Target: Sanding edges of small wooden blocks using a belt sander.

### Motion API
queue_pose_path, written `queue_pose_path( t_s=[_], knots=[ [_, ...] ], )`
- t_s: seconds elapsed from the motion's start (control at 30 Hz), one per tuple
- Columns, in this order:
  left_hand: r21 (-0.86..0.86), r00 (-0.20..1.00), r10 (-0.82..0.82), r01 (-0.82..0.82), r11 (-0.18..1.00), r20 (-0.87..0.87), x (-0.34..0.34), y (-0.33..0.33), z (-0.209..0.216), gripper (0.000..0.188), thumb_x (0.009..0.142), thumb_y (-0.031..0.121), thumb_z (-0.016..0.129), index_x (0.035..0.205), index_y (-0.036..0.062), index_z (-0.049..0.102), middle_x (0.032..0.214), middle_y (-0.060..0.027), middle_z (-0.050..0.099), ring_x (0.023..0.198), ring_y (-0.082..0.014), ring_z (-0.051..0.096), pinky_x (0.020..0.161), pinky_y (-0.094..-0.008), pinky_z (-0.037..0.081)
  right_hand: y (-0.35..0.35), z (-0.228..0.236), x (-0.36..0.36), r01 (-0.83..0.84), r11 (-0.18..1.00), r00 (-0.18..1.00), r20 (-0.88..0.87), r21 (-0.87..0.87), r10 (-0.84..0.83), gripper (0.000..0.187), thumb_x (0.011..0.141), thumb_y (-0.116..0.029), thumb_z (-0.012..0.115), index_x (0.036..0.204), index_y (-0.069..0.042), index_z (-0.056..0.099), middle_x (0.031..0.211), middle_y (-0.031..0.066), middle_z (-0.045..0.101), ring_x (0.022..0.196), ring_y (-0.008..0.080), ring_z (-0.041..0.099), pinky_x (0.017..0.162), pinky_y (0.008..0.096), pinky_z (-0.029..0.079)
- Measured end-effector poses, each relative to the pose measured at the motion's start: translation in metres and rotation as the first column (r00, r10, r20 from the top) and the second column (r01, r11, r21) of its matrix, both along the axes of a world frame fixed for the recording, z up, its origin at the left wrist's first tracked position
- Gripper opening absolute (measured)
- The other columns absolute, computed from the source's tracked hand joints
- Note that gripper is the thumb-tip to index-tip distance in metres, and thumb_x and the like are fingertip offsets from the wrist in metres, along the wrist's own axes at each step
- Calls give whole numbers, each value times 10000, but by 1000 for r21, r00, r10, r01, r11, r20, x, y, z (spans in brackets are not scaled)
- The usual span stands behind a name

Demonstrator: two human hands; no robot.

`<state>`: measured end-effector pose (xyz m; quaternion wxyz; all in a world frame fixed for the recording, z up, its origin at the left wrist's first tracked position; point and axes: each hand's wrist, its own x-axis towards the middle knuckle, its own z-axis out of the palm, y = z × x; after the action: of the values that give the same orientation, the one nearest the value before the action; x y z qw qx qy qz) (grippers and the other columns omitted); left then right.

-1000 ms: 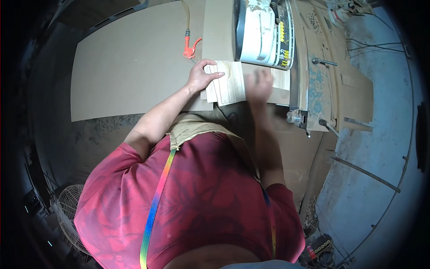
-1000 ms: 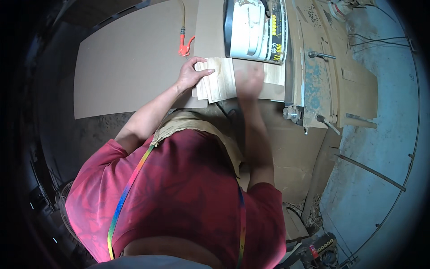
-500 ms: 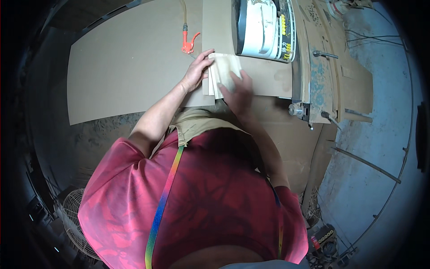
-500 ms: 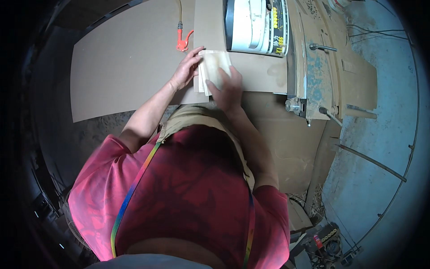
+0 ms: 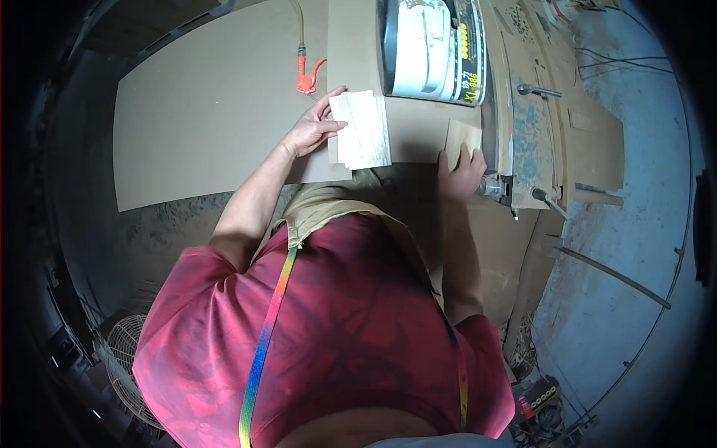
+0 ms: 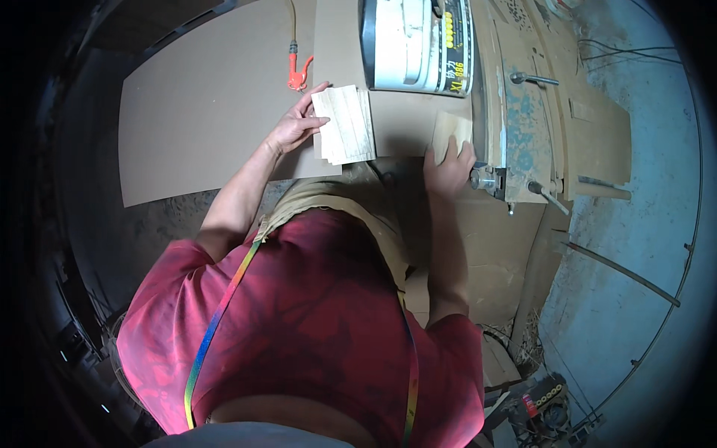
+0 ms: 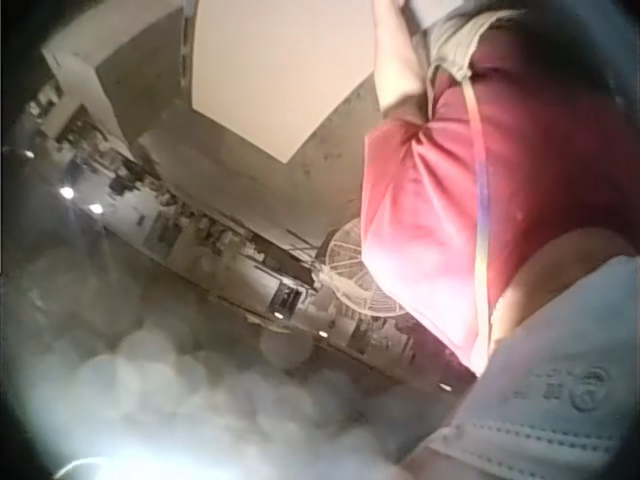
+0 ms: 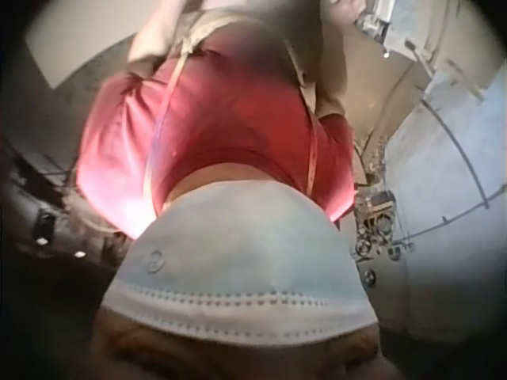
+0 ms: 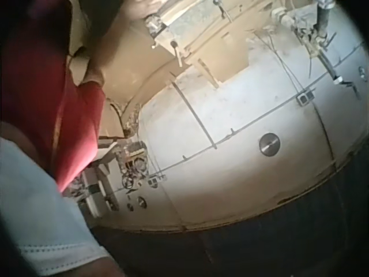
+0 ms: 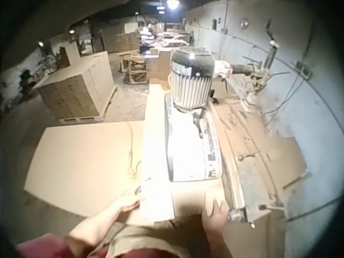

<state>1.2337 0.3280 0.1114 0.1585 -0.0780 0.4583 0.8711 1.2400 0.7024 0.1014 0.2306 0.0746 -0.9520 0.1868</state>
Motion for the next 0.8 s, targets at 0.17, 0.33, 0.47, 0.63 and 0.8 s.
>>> queue_pose_path(
  t_s=[0.17, 0.33, 0.47, 0.63, 0.8],
  knots=[
    [-205, 997, 83, -83, 975, -8, -1, 14, 2, 828, 932, -100, 778, 1661, 84, 431, 1507, -208, 562, 990, -185, 734, 870, -255, 648, -10, -23, -67, -29, 978, 995, -88, 208, 49, 543, 914, -326, 837, 1353, -37, 701, 1417, 275, 620, 1178, 472, 635, 977, 559, 573],
    [-428, 977, 204, -209, 879, -58, -4, 30, -2, 775, 932, -30, 836, 1611, 72, 477, 1430, -202, 620, 1006, -185, 728, 865, -243, 635, -105, 25, -21, -229, 958, 895, 351, -172, 277, 605, 883, -314, 861, 1337, 34, 665, 1358, 310, 608, 1156, 476, 612, 981, 549, 548],
    [-460, 967, 243, -253, 851, -83, -6, 30, -4, 708, 940, 21, 854, 1563, 62, 520, 1363, -183, 662, 1053, -196, 718, 882, -257, 628, -167, 44, 24, -232, 964, 918, 297, -133, 262, 623, 863, -301, 878, 1339, 21, 637, 1280, 277, 619, 1084, 443, 620, 954, 530, 534],
    [-459, 971, 222, -239, 856, -91, -5, 25, -1, 676, 956, 80, 860, 1552, 65, 541, 1301, -164, 684, 1092, -218, 707, 920, -288, 622, -159, 37, 33, -351, 916, 922, 99, -193, 374, 660, 925, -295, 836, 1444, 18, 573, 1375, 267, 563, 1120, 423, 594, 940, 542, 534],
    [-496, 986, 165, -129, 859, 29, -5, 21, 2, 667, 977, 85, 832, 1575, 85, 536, 1359, -185, 657, 1081, -235, 704, 936, -307, 617, -89, 38, 30, -66, 990, 945, 311, -127, 103, 640, 962, -282, 781, 1479, 15, 548, 1432, 295, 539, 1201, 477, 589, 1026, 548, 518]
  ],
)
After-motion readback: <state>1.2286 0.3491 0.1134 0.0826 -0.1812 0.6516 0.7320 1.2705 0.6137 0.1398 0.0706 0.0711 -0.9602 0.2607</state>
